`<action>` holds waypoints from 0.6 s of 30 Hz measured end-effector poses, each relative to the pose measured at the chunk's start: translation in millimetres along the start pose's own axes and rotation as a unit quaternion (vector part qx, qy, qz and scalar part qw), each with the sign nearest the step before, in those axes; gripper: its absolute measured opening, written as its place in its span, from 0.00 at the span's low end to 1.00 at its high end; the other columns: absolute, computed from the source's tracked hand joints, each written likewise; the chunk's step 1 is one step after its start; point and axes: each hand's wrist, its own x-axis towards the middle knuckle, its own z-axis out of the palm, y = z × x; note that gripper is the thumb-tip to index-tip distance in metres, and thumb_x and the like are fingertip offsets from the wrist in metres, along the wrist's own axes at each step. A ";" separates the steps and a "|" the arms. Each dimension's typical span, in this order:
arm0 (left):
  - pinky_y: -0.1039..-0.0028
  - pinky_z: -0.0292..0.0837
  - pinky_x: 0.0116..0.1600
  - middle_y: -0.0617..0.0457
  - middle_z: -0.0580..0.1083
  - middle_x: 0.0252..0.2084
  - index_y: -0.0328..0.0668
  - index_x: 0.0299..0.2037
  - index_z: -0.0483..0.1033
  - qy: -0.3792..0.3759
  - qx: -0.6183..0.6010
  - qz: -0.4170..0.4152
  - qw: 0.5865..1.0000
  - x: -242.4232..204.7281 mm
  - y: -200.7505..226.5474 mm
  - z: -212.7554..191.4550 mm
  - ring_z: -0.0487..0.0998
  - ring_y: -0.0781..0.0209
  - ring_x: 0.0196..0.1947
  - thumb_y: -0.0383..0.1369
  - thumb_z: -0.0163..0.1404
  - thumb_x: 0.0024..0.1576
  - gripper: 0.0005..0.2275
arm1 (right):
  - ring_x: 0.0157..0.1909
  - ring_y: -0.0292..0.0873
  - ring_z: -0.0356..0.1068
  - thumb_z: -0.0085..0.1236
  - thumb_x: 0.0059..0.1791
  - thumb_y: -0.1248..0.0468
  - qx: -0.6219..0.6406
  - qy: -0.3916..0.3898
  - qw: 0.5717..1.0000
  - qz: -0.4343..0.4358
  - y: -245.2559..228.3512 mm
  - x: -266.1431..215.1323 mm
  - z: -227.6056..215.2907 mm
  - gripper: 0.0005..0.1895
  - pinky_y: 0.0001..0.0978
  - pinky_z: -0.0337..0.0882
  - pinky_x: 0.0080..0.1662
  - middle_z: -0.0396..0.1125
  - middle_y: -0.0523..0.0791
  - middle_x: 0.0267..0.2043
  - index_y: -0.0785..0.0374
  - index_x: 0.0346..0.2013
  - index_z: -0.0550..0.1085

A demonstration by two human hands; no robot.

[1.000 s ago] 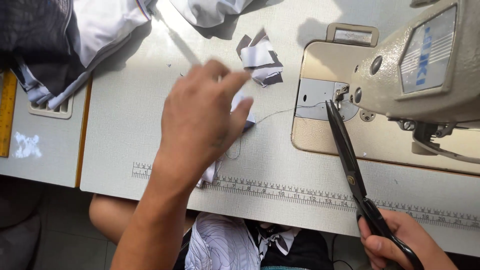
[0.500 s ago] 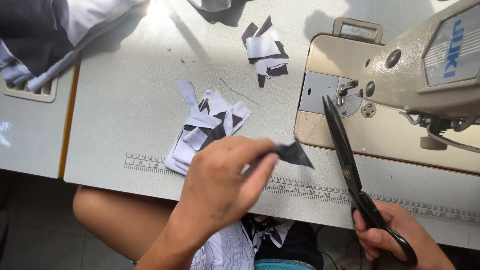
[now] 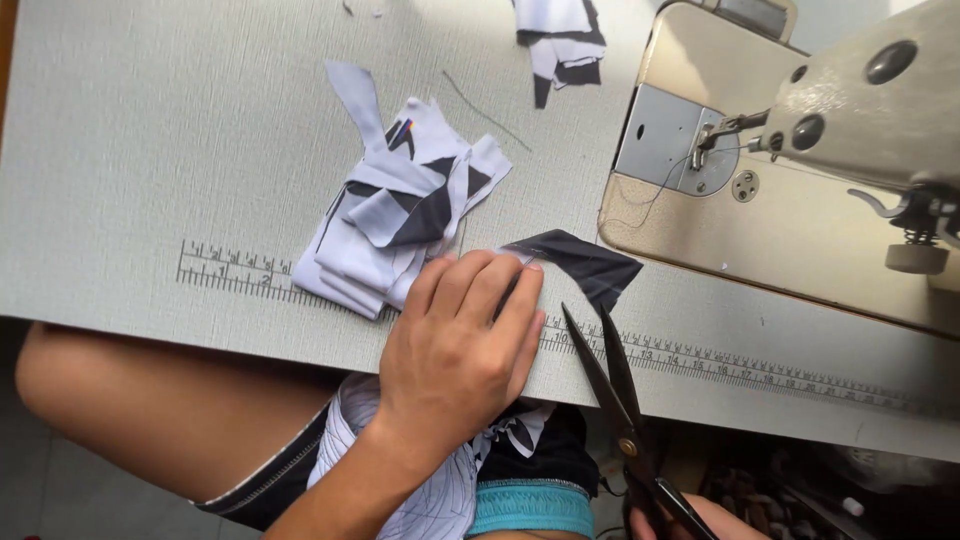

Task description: Trimming excess material from sewn fabric pieces using scissors at a sewing workstation.

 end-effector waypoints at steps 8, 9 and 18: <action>0.57 0.73 0.69 0.49 0.79 0.54 0.41 0.55 0.85 0.030 -0.029 -0.008 0.999 -4.1 -3.6 0.4 0.80 0.49 0.58 0.36 0.59 0.69 0.10 | 0.29 0.39 0.52 0.81 0.45 0.26 0.167 -0.095 0.949 -0.250 -37.6 -11.0 69.3 0.49 0.34 0.58 0.34 0.57 0.46 0.33 0.66 0.46 0.67; 0.57 0.73 0.69 0.49 0.79 0.53 0.41 0.53 0.85 0.032 -0.029 -0.008 0.999 -4.1 -3.9 0.5 0.80 0.49 0.58 0.36 0.59 0.69 0.09 | 0.29 0.38 0.50 0.84 0.43 0.25 0.174 -0.103 0.948 -0.246 -39.5 -7.5 68.1 0.51 0.33 0.58 0.34 0.56 0.45 0.32 0.64 0.44 0.66; 0.55 0.75 0.66 0.50 0.74 0.53 0.40 0.66 0.82 0.009 -0.016 -0.035 0.999 -6.3 -2.5 7.5 0.76 0.47 0.55 0.40 0.65 0.65 0.21 | 0.30 0.36 0.53 0.83 0.39 0.24 0.092 -0.074 0.980 -0.159 -54.0 -26.1 68.2 0.53 0.32 0.57 0.33 0.60 0.45 0.34 0.66 0.46 0.69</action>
